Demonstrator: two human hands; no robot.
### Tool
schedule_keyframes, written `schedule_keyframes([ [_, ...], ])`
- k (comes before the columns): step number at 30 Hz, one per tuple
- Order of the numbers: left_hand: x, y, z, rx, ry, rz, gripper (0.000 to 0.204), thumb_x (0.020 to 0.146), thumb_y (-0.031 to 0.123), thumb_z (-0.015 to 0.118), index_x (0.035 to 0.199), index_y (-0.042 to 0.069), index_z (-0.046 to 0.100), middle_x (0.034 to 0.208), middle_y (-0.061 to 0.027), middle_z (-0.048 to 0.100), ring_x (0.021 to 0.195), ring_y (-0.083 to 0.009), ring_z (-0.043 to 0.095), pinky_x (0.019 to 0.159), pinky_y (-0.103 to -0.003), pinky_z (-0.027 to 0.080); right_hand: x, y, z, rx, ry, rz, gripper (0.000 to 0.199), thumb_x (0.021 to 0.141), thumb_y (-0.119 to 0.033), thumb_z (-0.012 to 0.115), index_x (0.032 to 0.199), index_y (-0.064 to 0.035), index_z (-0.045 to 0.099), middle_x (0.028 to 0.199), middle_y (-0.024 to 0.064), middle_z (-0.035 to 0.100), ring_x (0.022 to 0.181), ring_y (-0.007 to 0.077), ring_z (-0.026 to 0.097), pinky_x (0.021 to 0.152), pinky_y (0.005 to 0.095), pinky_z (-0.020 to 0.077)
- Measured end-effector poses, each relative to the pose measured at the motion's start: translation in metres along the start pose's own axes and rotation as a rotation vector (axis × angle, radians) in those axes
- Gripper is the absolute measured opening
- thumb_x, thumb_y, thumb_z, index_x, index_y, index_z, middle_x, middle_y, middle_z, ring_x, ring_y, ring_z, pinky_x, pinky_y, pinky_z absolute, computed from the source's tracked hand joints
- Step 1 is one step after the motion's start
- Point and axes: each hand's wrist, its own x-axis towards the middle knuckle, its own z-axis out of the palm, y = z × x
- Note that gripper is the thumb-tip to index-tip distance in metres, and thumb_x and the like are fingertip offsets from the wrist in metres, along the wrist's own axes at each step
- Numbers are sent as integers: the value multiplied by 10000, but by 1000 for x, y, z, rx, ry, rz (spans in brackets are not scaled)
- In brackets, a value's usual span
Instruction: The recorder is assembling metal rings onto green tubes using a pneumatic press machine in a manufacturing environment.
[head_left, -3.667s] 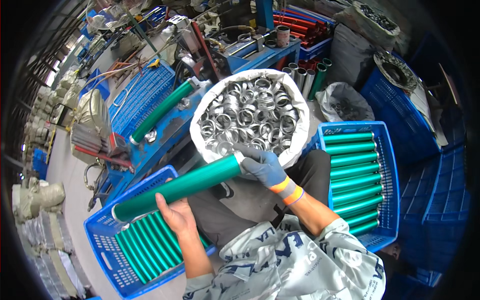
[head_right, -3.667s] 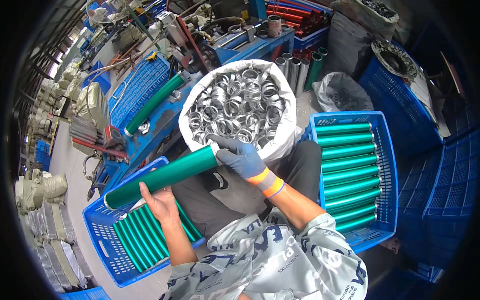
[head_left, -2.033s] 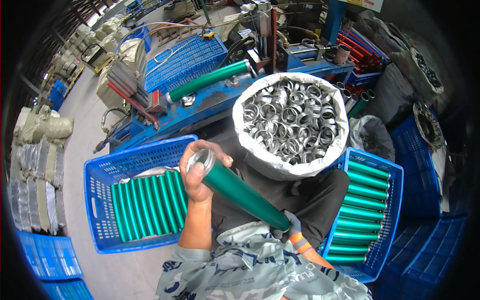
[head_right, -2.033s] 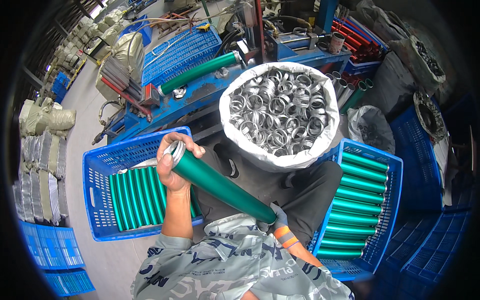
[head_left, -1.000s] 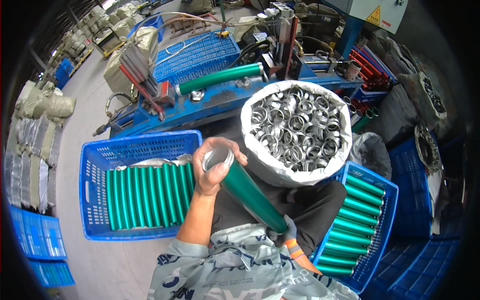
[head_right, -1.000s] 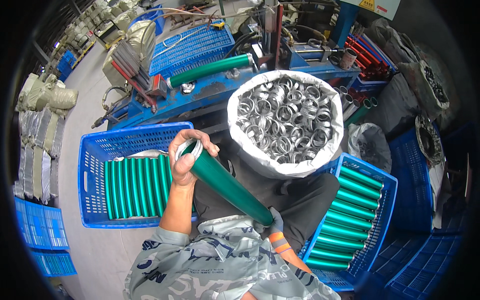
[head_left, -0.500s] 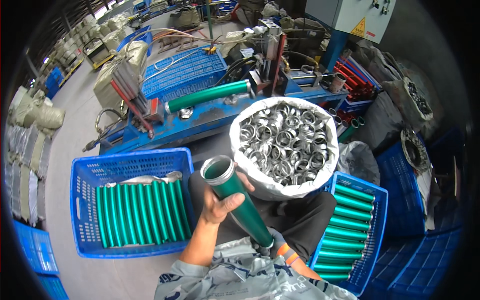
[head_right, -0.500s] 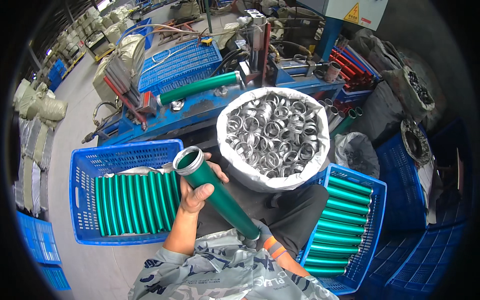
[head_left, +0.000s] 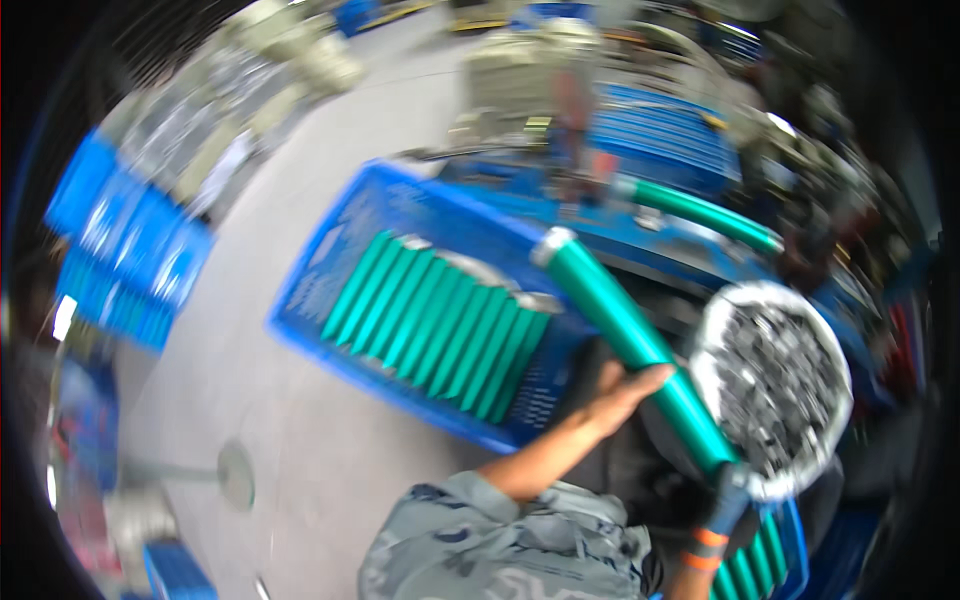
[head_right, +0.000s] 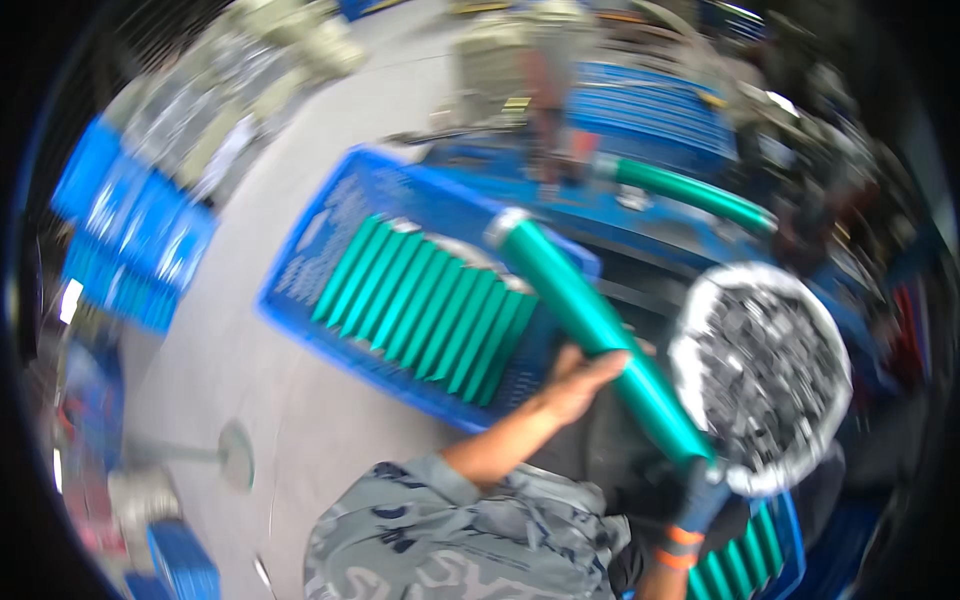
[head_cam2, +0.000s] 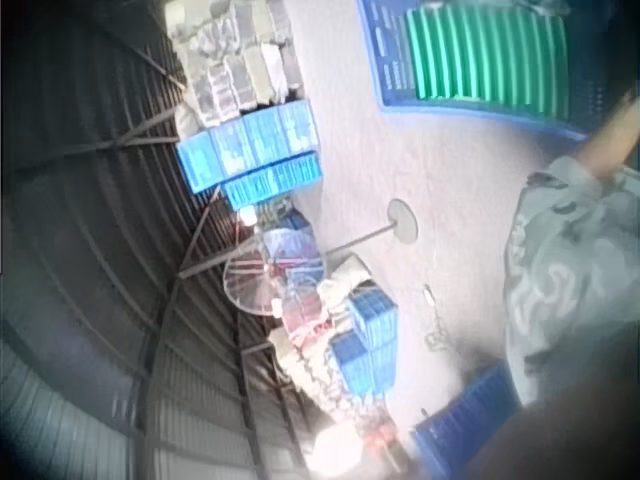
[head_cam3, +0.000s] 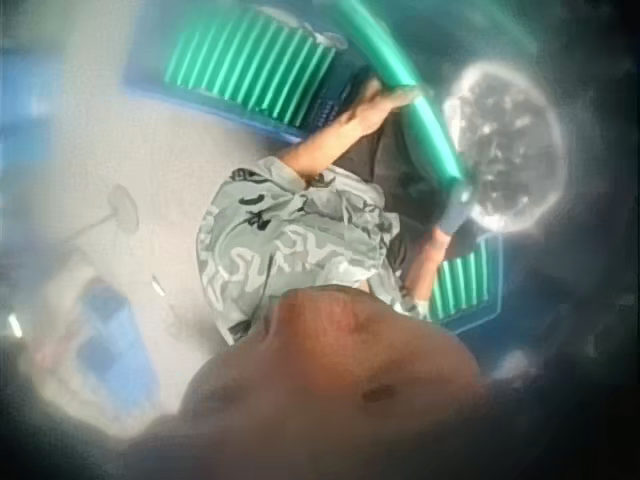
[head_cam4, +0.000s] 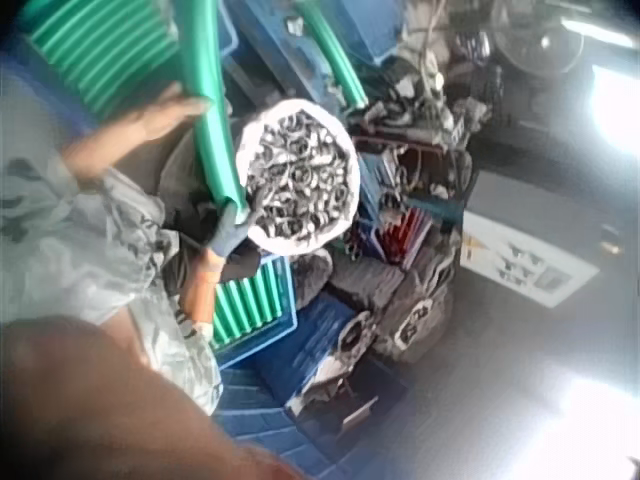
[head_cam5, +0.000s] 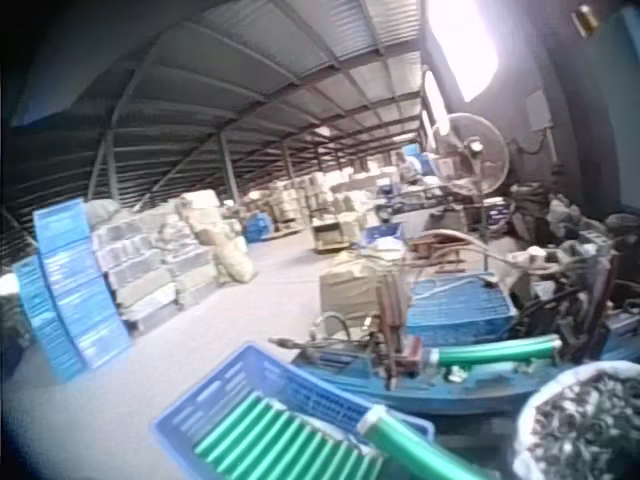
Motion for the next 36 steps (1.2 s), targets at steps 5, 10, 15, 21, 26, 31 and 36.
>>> schedule_keyframes([
  [5, 3, 39, -72, -250, 229, 30, 459, 1160, 473, 728, 1415, 91, 715, 1443, -142, 777, 1299, -269, 777, 1049, -508, 662, 163, -143, 23, 165, -316, -380, 636, 1197, -274, 536, 1764, 5, 468, 1761, 178, 549, 1593, 303, 541, 1336, 434, 402],
  [10, -5, 41, -147, -404, 466, 148, 477, 1138, 473, 773, 1432, 115, 659, 1379, -111, 766, 1264, -279, 774, 1059, -523, 627, 365, -212, 140, 124, -368, -650, 686, 1203, -287, 641, 1801, -35, 419, 1831, 163, 464, 1669, 291, 465, 1365, 426, 356],
  [15, -18, 57, -171, -390, 550, 180, 469, 1177, 498, 699, 1468, 135, 636, 1445, -111, 747, 1394, -284, 707, 1148, -544, 553, 498, -193, 228, -534, -37, -821, 958, 1051, -385, 814, 1843, -142, 332, 1870, 184, 387, 1716, 383, 373, 1382, 525, 311],
  [21, -22, 82, -180, -441, 568, 202, 545, 1215, 522, 600, 1559, 100, 630, 1557, -130, 709, 1441, -322, 683, 1219, -550, 519, 529, -151, 228, -892, -90, -739, 810, 988, -261, 738, 1740, -156, 456, 1721, 230, 512, 1596, 445, 484, 1343, 592, 362],
  [26, -19, 120, -171, -507, 599, 260, 620, 1202, 489, 635, 1588, 9, 565, 1635, -203, 626, 1543, -375, 582, 1337, -561, 437, 451, -228, 225, -673, 80, -1040, 633, 990, -133, 747, 1616, -126, 655, 1513, 267, 717, 1397, 491, 663, 1218, 562, 505],
  [31, 5, 98, -169, -558, 488, 237, 662, 1147, 482, 745, 1547, -20, 581, 1581, -194, 652, 1509, -324, 620, 1255, -471, 558, 311, -319, 127, -244, 197, -992, 844, 801, -297, 968, 1552, -61, 663, 1314, 192, 775, 1205, 366, 776, 1066, 470, 620],
  [36, 34, 86, -135, -596, 400, 126, 629, 1135, 438, 775, 1526, -16, 588, 1531, -186, 666, 1407, -313, 696, 1149, -431, 661, 222, -279, 30, 177, 0, -586, 817, 845, -258, 999, 1549, -14, 665, 1229, 106, 826, 1114, 145, 763, 1002, 358, 629],
])
